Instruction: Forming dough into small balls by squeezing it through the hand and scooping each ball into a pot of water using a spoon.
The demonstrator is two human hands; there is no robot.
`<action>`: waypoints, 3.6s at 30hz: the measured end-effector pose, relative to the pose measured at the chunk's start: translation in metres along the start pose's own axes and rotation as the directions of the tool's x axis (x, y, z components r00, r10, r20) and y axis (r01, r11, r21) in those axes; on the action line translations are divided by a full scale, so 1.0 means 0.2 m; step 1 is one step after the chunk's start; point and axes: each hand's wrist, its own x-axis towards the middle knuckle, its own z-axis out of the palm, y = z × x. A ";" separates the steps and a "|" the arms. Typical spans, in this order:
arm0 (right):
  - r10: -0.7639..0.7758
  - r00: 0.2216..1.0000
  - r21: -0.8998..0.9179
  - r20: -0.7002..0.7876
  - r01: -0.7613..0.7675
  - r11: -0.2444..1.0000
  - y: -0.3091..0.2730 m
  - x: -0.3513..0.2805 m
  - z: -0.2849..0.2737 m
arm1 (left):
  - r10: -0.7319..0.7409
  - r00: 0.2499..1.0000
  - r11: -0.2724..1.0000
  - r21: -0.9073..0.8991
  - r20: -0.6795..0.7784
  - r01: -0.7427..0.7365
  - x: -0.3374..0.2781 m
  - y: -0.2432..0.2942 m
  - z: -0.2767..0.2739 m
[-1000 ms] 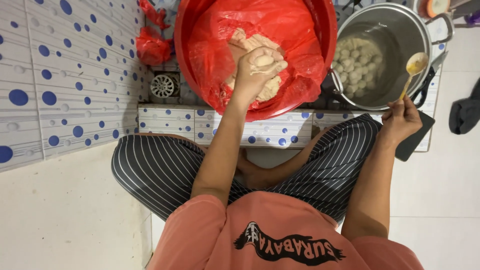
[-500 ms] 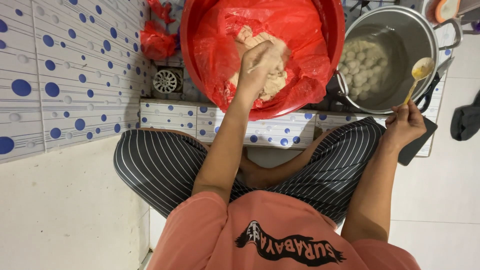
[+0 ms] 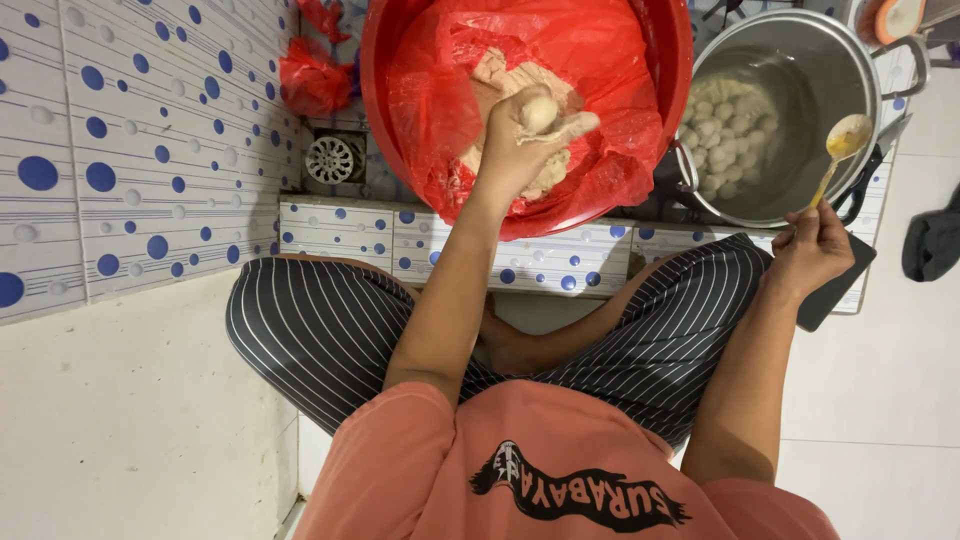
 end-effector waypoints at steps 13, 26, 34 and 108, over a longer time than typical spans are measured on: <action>-0.036 0.999 -0.018 0.029 0.036 0.999 -0.01 -0.01 0.00 | 0.132 0.990 0.989 0.055 0.042 -0.134 0.05 -0.05 0.01; -0.234 0.933 -0.055 0.272 0.258 0.965 -0.33 -0.14 0.19 | -0.034 0.995 0.981 0.195 0.094 0.015 0.04 0.07 -0.01; -0.459 0.599 -0.159 0.656 0.704 0.692 -0.84 -0.42 0.43 | 0.140 0.986 0.981 0.125 0.090 -0.150 0.13 -0.07 0.00; 0.458 0.767 -0.766 0.450 0.595 -0.243 0.40 0.80 0.54 | -0.393 0.916 0.896 -0.255 -0.075 0.363 0.13 -0.02 -0.02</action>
